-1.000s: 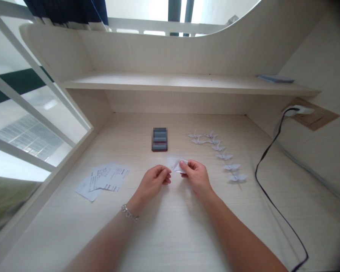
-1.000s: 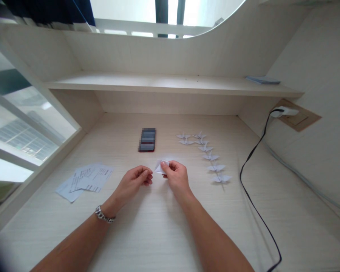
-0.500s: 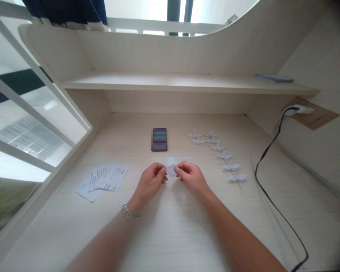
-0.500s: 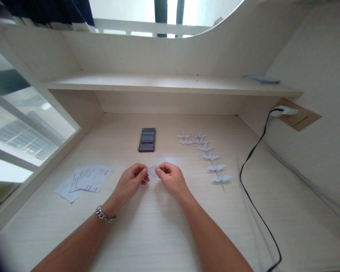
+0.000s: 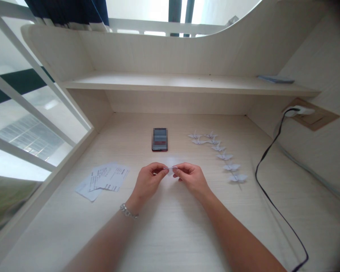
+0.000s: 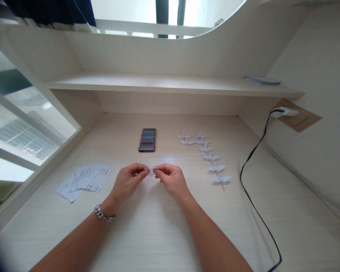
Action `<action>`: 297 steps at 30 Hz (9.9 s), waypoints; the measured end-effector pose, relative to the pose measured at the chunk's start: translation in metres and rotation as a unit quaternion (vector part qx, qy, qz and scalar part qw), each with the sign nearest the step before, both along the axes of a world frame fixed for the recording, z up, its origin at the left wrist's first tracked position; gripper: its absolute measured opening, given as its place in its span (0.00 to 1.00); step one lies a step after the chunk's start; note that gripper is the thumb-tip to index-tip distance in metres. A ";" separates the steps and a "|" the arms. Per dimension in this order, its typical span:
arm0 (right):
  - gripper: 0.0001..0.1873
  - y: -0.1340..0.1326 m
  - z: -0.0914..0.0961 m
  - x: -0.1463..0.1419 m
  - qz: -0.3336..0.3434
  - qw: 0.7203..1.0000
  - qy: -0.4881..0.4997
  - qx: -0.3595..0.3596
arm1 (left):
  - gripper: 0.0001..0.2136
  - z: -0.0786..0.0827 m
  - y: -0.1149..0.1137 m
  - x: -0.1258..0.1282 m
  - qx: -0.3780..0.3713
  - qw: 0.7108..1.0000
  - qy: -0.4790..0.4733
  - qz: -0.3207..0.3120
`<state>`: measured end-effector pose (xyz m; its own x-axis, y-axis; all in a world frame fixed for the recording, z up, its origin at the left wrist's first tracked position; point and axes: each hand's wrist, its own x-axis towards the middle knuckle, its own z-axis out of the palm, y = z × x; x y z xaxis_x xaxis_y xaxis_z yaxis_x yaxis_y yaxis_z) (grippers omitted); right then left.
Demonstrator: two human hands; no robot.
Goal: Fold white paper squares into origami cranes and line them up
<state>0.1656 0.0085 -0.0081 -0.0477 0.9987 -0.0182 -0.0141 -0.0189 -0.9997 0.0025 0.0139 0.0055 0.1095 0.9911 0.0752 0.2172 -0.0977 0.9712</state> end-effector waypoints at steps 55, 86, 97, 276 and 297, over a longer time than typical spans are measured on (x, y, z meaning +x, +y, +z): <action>0.14 0.004 -0.005 0.002 -0.042 0.997 0.067 0.011 | 0.08 0.002 -0.005 0.007 -0.040 0.988 -0.146 0.002; 0.13 0.003 -0.003 0.004 0.042 0.991 0.115 -0.059 | 0.14 0.001 -0.009 0.006 -0.014 0.991 -0.110 -0.077; 0.14 0.000 -0.001 0.004 0.107 0.983 0.136 -0.060 | 0.08 0.005 -0.011 0.006 -0.002 0.995 -0.091 -0.044; 0.13 -0.004 -0.001 -0.011 0.065 0.990 0.022 -0.124 | 0.16 -0.009 -0.001 0.012 -0.093 0.979 -0.176 0.048; 0.09 -0.004 -0.004 -0.009 0.117 0.982 0.022 -0.146 | 0.18 -0.007 0.002 0.005 -0.076 0.980 -0.166 0.075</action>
